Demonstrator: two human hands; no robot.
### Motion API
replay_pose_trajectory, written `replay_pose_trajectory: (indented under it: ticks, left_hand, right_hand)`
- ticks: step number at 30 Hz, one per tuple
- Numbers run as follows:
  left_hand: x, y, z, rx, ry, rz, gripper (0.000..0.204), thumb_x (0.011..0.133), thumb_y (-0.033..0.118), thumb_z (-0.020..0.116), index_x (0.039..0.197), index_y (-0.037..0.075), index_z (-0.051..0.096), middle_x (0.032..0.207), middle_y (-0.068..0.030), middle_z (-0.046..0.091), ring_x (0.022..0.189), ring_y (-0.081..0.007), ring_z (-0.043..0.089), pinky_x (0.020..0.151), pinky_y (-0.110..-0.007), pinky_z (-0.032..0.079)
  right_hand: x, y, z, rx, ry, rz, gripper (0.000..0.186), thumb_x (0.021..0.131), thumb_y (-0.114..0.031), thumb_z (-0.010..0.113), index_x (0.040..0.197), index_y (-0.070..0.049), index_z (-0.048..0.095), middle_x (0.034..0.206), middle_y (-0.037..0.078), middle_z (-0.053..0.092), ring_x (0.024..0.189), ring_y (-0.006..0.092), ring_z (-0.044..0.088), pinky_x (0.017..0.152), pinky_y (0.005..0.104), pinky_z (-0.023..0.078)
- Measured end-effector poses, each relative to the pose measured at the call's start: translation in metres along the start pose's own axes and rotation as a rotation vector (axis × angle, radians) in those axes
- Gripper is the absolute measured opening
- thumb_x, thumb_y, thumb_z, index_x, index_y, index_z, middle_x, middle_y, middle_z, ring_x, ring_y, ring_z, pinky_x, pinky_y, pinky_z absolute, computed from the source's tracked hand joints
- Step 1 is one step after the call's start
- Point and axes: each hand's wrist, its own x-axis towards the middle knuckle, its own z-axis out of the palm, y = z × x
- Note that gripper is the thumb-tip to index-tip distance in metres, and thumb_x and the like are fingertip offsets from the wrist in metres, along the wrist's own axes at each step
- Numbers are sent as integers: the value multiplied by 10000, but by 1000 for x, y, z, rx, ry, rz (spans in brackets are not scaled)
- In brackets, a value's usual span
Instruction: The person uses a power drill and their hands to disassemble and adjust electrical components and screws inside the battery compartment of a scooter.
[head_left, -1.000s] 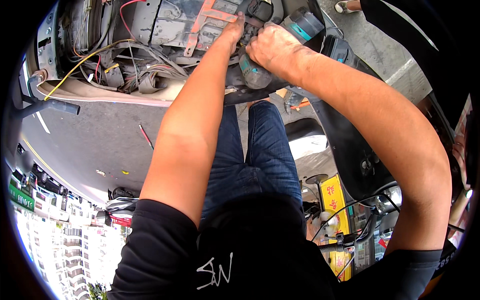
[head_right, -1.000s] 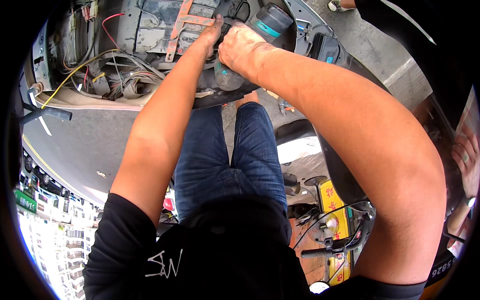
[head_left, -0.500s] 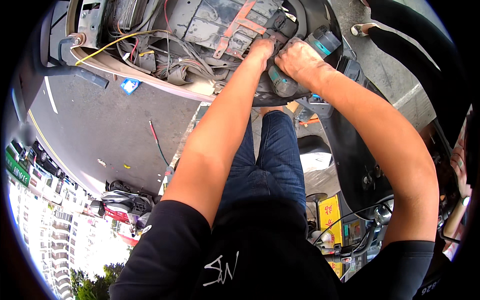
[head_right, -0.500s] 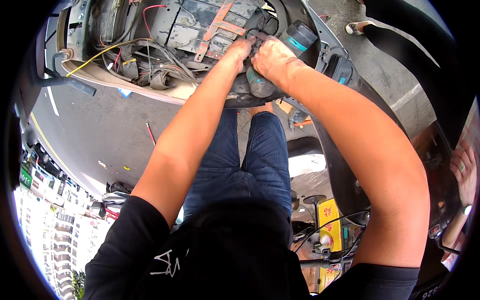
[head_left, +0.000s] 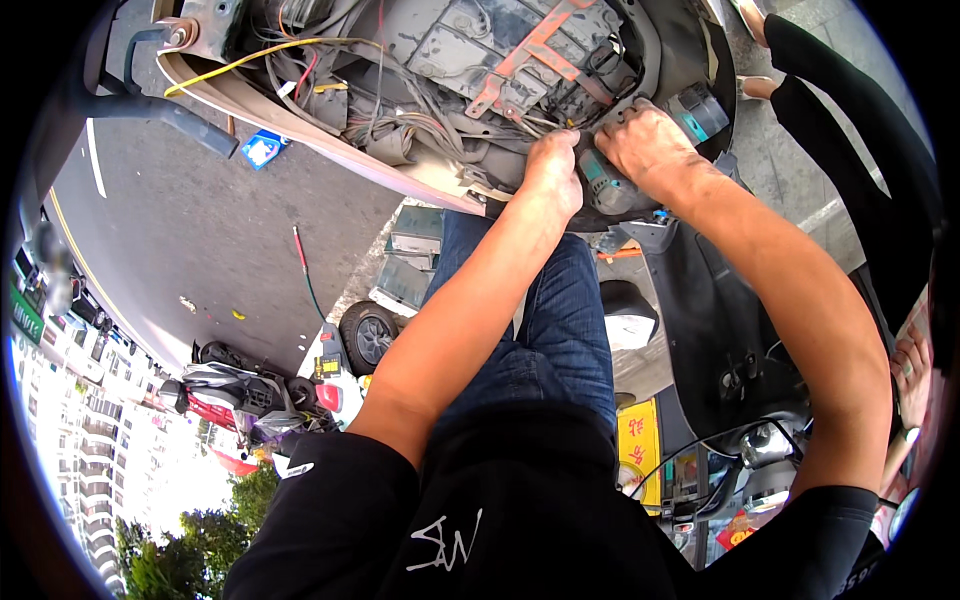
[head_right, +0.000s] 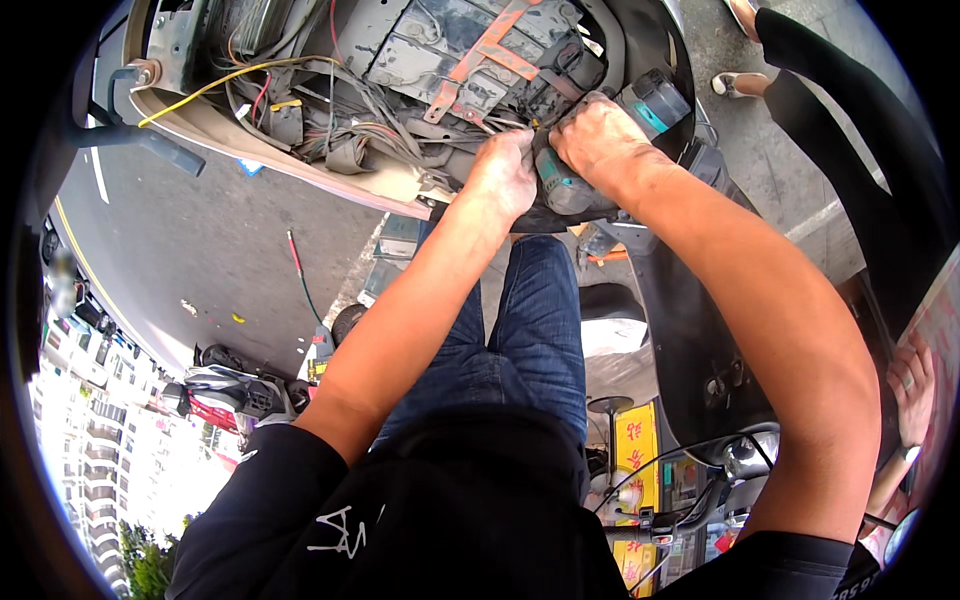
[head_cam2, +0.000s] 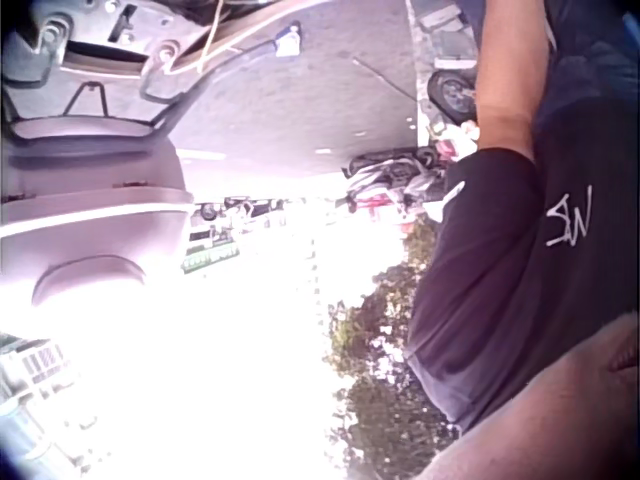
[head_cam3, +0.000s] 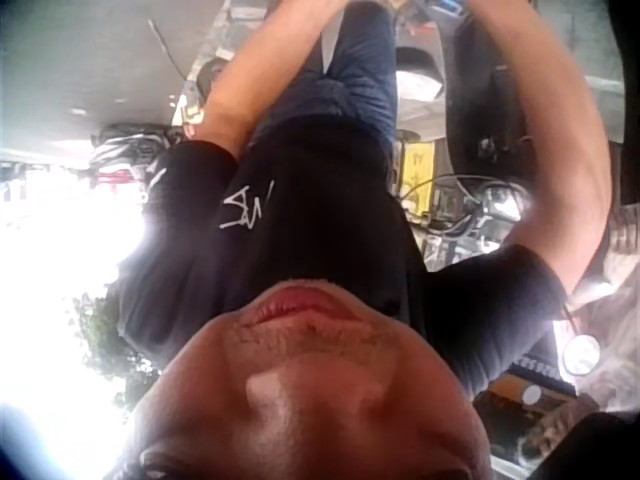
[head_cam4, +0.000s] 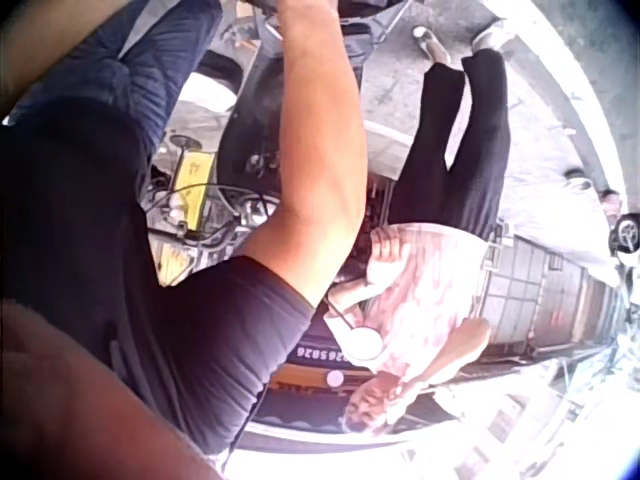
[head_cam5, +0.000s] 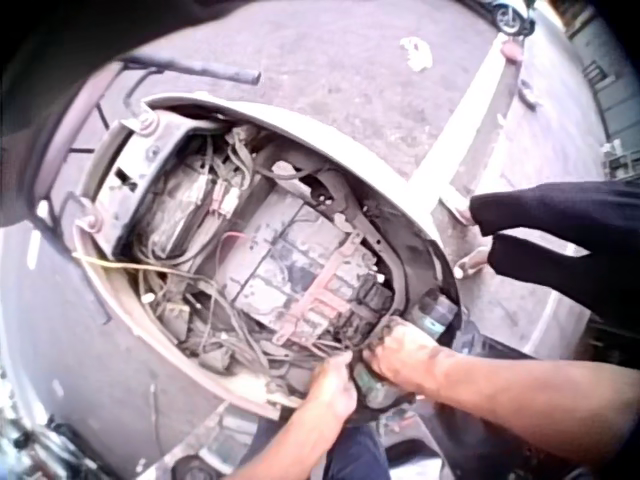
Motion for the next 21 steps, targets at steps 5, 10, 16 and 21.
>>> replay_pose_trajectory:
  ticks: [5, 10, 16, 21]
  left_hand:
    - [-7, 0, 10, 35, 56, -88, 174, 919, 81, 449, 1038, 21, 559, 1049, -102, 619, 1009, -193, 576, 903, -343, 461]
    - [-7, -3, 11, 132, -48, -158, 217, 901, 72, 426, 1067, 5, 549, 1085, -132, 612, 1021, -232, 595, 913, -392, 480]
    - [-36, 6, -11, 343, -114, -276, 235, 881, 72, 480, 1102, 15, 531, 1094, -145, 590, 982, -264, 597, 887, -413, 486]
    - [-55, 45, 1, 949, -393, -3, 317, 913, 192, 554, 1179, 20, 563, 1090, -85, 622, 1028, -199, 561, 916, -348, 423]
  right_hand:
    - [-1, 0, -1, -17, -92, 4, 206, 855, -174, 518, 1026, -126, 622, 976, 22, 652, 952, 177, 632, 893, 321, 425]
    - [-1, -4, -16, -85, -79, -8, 217, 869, -188, 503, 1033, -115, 625, 1003, 18, 649, 969, 166, 604, 928, 327, 383]
    - [-46, -24, -30, 20, 78, 25, 254, 859, -186, 503, 1074, -114, 617, 960, 9, 653, 977, 167, 603, 954, 330, 362]
    - [-126, -9, -48, 499, 243, 366, 466, 714, -93, 639, 1177, -95, 586, 967, 62, 647, 938, 229, 616, 872, 354, 436]
